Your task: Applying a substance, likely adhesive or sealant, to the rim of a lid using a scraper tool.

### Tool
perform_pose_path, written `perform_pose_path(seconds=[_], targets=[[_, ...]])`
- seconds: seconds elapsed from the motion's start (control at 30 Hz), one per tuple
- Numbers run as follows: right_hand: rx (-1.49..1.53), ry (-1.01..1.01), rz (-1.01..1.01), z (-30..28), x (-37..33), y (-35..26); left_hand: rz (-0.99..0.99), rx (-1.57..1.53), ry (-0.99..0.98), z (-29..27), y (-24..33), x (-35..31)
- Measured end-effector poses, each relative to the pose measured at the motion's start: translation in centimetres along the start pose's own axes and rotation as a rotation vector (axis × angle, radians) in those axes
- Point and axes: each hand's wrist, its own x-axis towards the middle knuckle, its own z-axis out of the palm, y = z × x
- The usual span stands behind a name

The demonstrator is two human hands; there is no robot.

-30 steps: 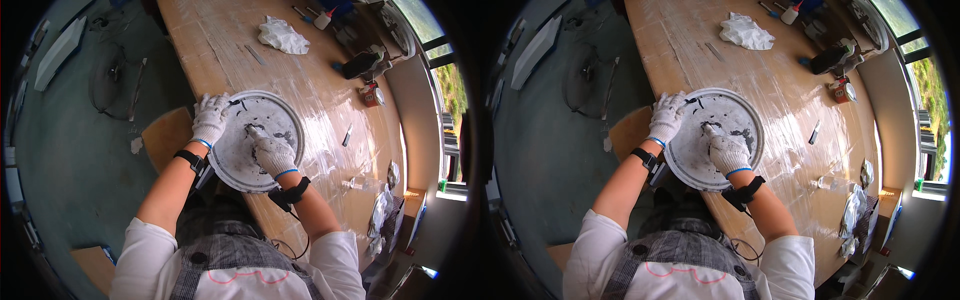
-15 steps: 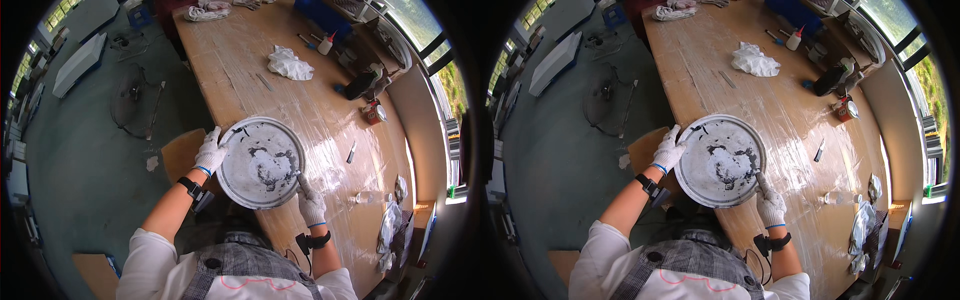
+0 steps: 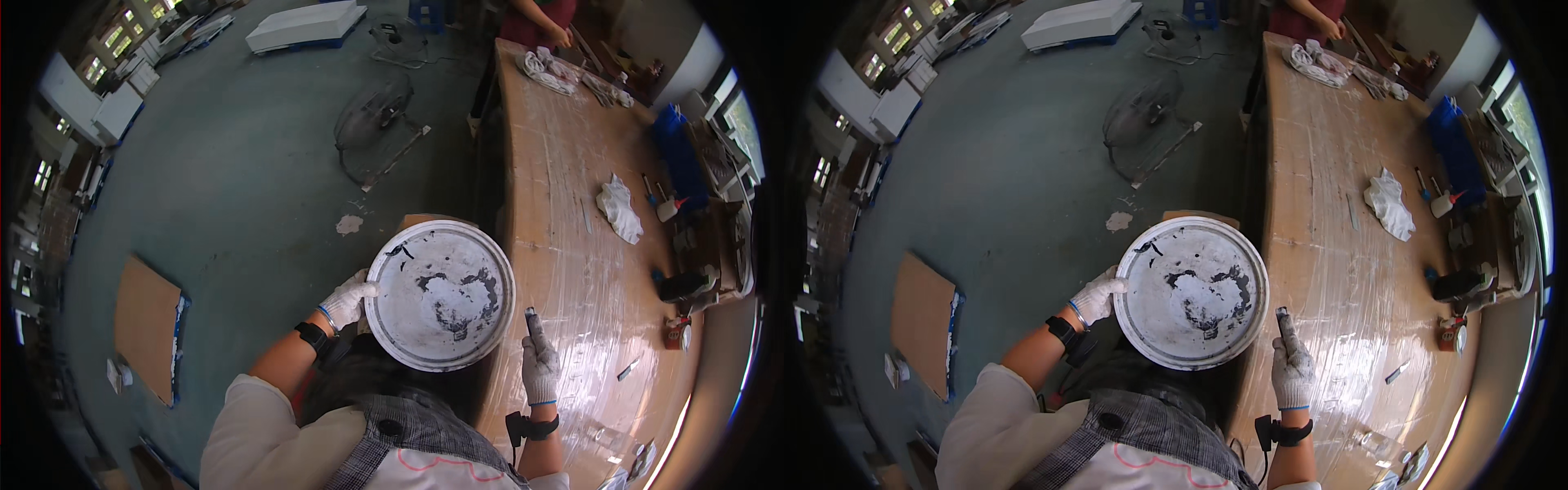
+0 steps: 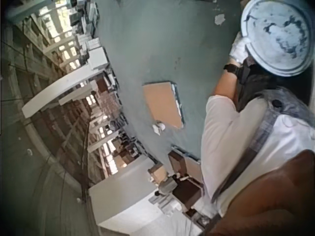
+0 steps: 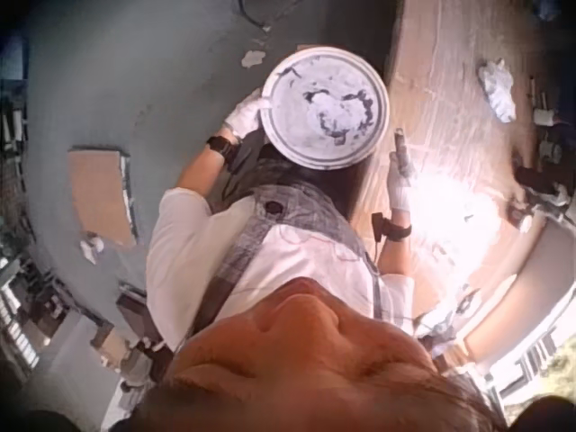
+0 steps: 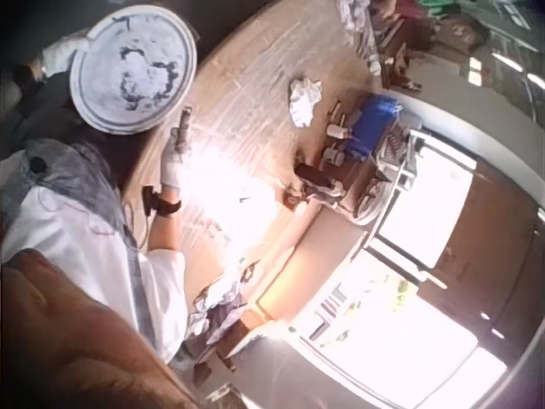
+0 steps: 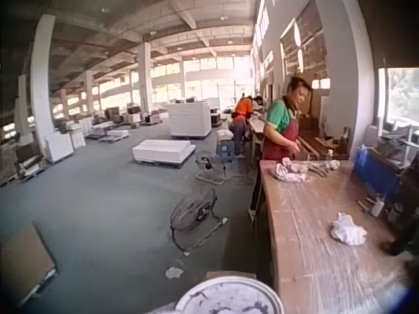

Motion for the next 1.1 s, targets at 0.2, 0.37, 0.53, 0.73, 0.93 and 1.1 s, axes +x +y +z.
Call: perform_pose_path(seconds=[0.2, 0.37, 0.53, 0.73, 0.93, 1.1], targets=[[0.14, -0.194, -0.206, 10.5, -9.1, -13.7, 0.192, -0.196, 0.13, -13.9, 7.5, -18.9], [0.23, -0.587, -0.307, 21.1, -15.1, -22.5, 0.441, -0.354, 0.247, -27.7, 10.4, -32.7], [0.112, -0.663, -0.868, 34.7, -20.2, -34.1, 0.634, -0.406, 0.398, -38.9, 11.0, -45.2], [-0.036, -0.765, -0.786, 45.4, -25.9, -46.4, 0.755, -0.639, 0.538, -45.0, 10.8, -57.9], [0.254, -0.884, -0.801, 53.3, -23.2, -50.8, 0.779, -0.814, 0.742, -49.1, 12.7, -60.4], [-0.141, -0.816, -0.97, 60.4, -16.2, -62.8, 0.873, -0.87, 0.818, -54.1, 21.0, -55.8]])
